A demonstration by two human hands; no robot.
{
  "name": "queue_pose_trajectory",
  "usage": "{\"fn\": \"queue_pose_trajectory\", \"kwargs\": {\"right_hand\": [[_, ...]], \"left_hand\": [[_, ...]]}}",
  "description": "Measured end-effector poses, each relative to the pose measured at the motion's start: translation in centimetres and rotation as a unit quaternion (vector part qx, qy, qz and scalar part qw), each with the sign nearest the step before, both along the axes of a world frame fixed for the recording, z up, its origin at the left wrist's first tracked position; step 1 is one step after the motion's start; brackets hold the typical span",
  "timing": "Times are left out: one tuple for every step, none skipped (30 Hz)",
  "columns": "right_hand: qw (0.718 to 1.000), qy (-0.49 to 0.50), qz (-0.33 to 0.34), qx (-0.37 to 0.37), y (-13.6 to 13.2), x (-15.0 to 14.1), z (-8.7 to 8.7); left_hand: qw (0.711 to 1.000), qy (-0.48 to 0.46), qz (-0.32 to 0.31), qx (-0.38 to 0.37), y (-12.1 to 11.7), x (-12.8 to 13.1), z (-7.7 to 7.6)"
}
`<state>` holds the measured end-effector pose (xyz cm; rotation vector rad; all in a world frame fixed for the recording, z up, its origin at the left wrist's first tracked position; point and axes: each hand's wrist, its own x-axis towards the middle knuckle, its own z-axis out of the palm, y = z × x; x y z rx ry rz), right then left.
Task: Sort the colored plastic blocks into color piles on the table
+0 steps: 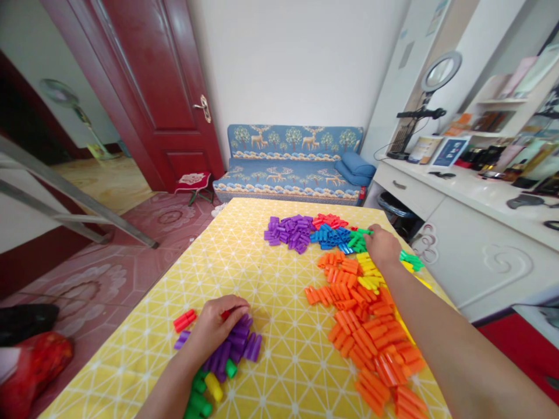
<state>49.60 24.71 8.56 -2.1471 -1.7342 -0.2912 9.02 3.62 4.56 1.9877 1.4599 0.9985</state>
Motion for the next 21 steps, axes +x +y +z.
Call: {"fn": "queue_pose_trajectory", "kwargs": {"right_hand": [[1.0,-0.005,-0.005,-0.001,-0.1,-0.1,0.1],[1.0,-0.005,-0.009,0.003,-0.2,-0.2,0.2],[1.0,0.001,-0.01,0.012,-0.3,-0.4,0.2],[0.999,0.014,-0.009,0.029,-0.5,-0.7,0.2],[0.998,0.031,0.0,0.051,-0.7,-1.1,0.2],[0.995,0.054,0.018,0.077,-1.0,-1.8,0.2],[0.99,0.084,0.048,0.104,-1.5,-2.7,0.2],[0.98,0.12,0.09,0.128,-2.2,-3.8,0.2],[0.967,0.16,0.142,0.142,-3.2,-5.1,0.0],[0.949,0.2,0.198,0.144,-4.5,-6.6,-0.2],[0.928,0.236,0.255,0.134,-6.2,-8.2,-0.5],[0.908,0.262,0.307,0.108,-8.2,-9.8,-1.0],[0.891,0.278,0.351,0.074,-10.5,-11.4,-1.5],[0.875,0.278,0.395,0.028,-13.0,-12.9,-2.1],[0.86,0.265,0.436,-0.023,-15.5,-14.3,-2.8],[0.847,0.247,0.466,-0.068,-17.9,-15.5,-3.5],[0.839,0.226,0.484,-0.103,-20.1,-16.6,-4.2],[0.836,0.201,0.496,-0.119,-22.0,-17.6,-4.9],[0.83,0.174,0.516,-0.121,-23.7,-18.6,-5.7],[0.826,0.147,0.533,-0.111,-25.0,-19.6,-6.4],[0.821,0.122,0.551,-0.089,-26.0,-20.5,-7.2]], "left_hand": [[1.0,0.001,0.001,0.0,0.0,0.0,0.0],[1.0,0.004,0.001,0.0,0.0,0.0,0.0],[1.0,0.006,0.002,0.0,0.0,0.0,0.0],[1.0,0.009,0.003,0.001,0.0,0.0,-0.1],[1.0,0.011,0.004,0.002,0.0,0.0,-0.1],[1.0,0.013,0.006,0.003,0.0,0.0,-0.1],[1.0,0.015,0.007,0.004,0.0,0.0,-0.1],[1.0,0.016,0.008,0.004,0.1,0.0,-0.1],[1.0,0.015,0.011,0.005,0.1,0.0,0.0],[1.0,0.014,0.014,0.006,0.1,0.0,0.0],[1.0,0.012,0.018,0.006,0.1,-0.1,0.0],[1.0,0.009,0.023,0.007,0.1,-0.2,0.0],[0.999,0.004,0.031,0.009,0.1,-0.3,0.0],[0.999,-0.002,0.042,0.012,0.0,-0.4,0.0],[0.998,-0.009,0.056,0.017,0.0,-0.4,0.0],[0.997,-0.018,0.072,0.024,0.0,-0.5,0.0],[0.995,-0.03,0.09,0.031,0.0,-0.5,0.0],[0.992,-0.046,0.109,0.038,-0.1,-0.6,0.0],[0.989,-0.063,0.128,0.044,-0.1,-0.6,0.0],[0.985,-0.082,0.147,0.046,-0.1,-0.7,0.1],[0.98,-0.102,0.167,0.047,-0.1,-0.9,0.1]]}}
